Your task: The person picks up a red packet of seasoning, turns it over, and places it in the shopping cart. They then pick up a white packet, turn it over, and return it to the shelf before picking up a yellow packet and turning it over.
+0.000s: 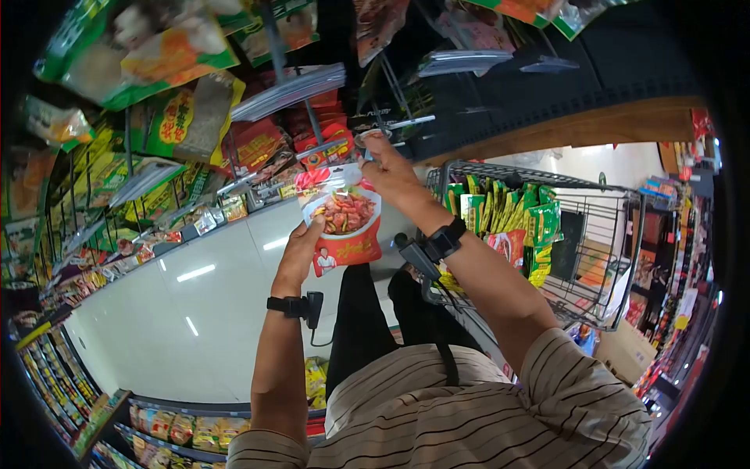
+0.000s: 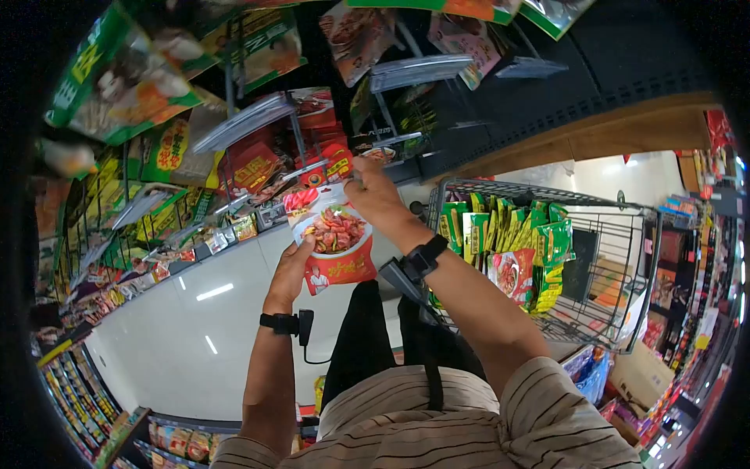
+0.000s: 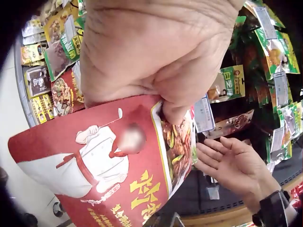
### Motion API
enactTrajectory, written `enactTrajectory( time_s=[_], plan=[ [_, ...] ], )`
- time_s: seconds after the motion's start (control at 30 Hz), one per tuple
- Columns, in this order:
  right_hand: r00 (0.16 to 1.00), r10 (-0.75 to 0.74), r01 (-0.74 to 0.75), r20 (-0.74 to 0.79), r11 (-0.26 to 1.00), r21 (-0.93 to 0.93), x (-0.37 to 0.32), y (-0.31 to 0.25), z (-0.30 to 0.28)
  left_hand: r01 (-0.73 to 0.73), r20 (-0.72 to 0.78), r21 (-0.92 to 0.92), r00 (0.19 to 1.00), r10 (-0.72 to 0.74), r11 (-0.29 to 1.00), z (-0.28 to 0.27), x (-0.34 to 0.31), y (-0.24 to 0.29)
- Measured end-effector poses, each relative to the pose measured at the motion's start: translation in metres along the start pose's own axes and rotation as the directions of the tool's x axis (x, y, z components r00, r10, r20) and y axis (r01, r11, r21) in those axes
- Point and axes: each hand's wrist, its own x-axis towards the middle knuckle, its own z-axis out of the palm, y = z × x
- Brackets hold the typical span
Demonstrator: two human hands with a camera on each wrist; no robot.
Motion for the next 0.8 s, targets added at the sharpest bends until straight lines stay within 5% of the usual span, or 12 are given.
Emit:
enactTrajectory(
  time_s=[0.23,0.37,0.63,0.8],
  plan=[
    [0.968,0.241,-0.245,0.065,0.966,0.08,0.01,-0.016,-0.003,-0.048,-0.114,0.06,0.992,0.054,0.997,0.0,0.028,0.019],
    [0.985,0.167,-0.171,0.04,0.97,0.172,0.027,0.01,0.007,-0.076,-0.188,0.112,0.977,0.096,0.991,0.005,0.034,0.038],
    [0.95,0.292,-0.312,0.114,0.852,0.42,0.028,-0.004,0.003,-0.173,-0.078,-0.018,0.982,0.171,0.985,-0.021,0.067,0.027],
    [0.957,0.275,-0.289,0.094,0.864,0.412,0.025,-0.008,0.002,-0.222,-0.055,-0.034,0.974,0.22,0.974,-0.021,0.073,0.024]
  ],
)
